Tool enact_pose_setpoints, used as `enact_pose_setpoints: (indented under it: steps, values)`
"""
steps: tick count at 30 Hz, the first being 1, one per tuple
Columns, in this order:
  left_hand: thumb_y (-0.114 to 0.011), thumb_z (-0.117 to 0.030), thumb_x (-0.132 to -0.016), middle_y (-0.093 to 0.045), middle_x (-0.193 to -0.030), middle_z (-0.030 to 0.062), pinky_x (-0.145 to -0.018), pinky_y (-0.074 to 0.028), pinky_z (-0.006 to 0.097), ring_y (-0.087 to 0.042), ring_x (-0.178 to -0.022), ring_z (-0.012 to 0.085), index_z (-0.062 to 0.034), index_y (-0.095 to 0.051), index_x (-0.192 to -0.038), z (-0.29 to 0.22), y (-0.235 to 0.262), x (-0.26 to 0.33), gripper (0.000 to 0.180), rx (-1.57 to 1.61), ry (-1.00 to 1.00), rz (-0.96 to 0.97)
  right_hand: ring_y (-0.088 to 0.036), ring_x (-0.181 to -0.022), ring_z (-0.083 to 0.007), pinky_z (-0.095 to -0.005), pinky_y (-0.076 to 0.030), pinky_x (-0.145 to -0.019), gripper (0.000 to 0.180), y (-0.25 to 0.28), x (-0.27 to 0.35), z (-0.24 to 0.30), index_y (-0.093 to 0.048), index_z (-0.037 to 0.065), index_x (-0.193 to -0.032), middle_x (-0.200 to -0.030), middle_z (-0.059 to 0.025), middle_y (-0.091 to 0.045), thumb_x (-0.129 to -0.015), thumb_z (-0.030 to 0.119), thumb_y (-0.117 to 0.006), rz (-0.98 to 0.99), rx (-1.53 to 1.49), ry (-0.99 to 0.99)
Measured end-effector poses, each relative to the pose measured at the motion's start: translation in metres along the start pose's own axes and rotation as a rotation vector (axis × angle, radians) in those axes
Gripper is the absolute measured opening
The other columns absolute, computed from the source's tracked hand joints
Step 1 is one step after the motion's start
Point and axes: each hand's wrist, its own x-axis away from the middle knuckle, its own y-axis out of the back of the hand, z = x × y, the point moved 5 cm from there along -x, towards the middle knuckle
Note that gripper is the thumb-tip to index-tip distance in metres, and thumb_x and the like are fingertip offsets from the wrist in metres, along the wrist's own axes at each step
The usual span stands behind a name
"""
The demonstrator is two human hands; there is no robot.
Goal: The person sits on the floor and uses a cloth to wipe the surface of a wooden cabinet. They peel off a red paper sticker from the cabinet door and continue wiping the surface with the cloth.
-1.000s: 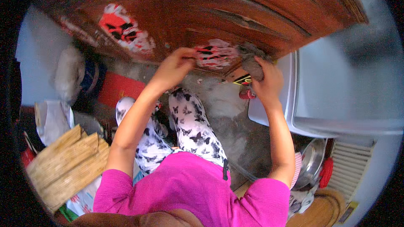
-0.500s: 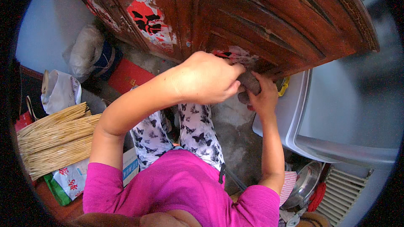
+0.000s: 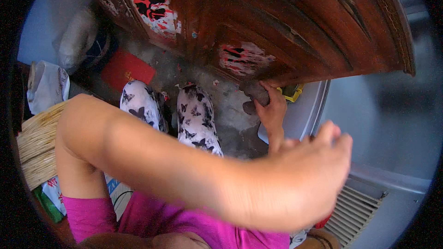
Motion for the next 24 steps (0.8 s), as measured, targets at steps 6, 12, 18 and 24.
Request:
enact_pose_setpoints:
  steps: [6, 12, 18, 24]
  values:
    - [-0.069, -0.009, -0.084, -0.05, -0.136, 0.0284, -0.105, -0.045, 0.054, -0.061, -0.123, 0.0403, 0.0118, -0.052, -0.13, -0.035, -0.029, 0.01, 0.053, 0.084, -0.113, -0.068, -0.068, -0.106, -0.0362, -0.0426, -0.053, -0.094, 0.058, -0.009, -0.004, 0.004, -0.071, 0.012, -0.125, -0.113, -0.013, -0.073, -0.068, 0.006, -0.084, -0.013, -0.024, 0.031]
    - [-0.065, -0.01, -0.085, -0.056, -0.129, 0.0283, -0.104, -0.047, 0.05, -0.063, -0.118, 0.0384, 0.0116, -0.055, -0.13, -0.031, -0.028, 0.012, 0.051, 0.108, -0.196, -0.022, -0.068, -0.108, -0.0356, -0.043, -0.052, -0.096, 0.057, -0.011, 0.005, -0.009, -0.071, 0.011, -0.126, -0.115, -0.0142, -0.073, -0.07, 0.006, -0.083, -0.037, -0.035, 0.006]
    - [-0.062, -0.011, -0.086, -0.062, -0.123, 0.0281, -0.102, -0.049, 0.046, -0.066, -0.113, 0.0365, 0.0114, -0.057, -0.13, -0.023, -0.004, 0.006, 0.05, 0.134, -0.268, -0.025, -0.068, -0.11, -0.0346, -0.0429, -0.052, -0.098, 0.055, -0.017, 0.01, -0.015, -0.071, 0.008, -0.126, -0.116, -0.0146, -0.073, -0.073, 0.007, -0.083, -0.04, -0.146, -0.064]
    - [-0.059, -0.015, -0.087, -0.067, -0.123, 0.0254, -0.101, -0.05, 0.038, -0.066, -0.111, 0.0315, 0.0099, -0.06, -0.132, 0.034, 0.065, -0.023, 0.052, 0.304, -0.1, -0.22, -0.07, -0.108, -0.0372, -0.0423, -0.053, -0.095, 0.045, -0.007, 0.019, -0.026, -0.064, 0.0, -0.13, -0.116, -0.02, -0.073, -0.094, 0.024, -0.074, -0.189, 0.021, 0.041]
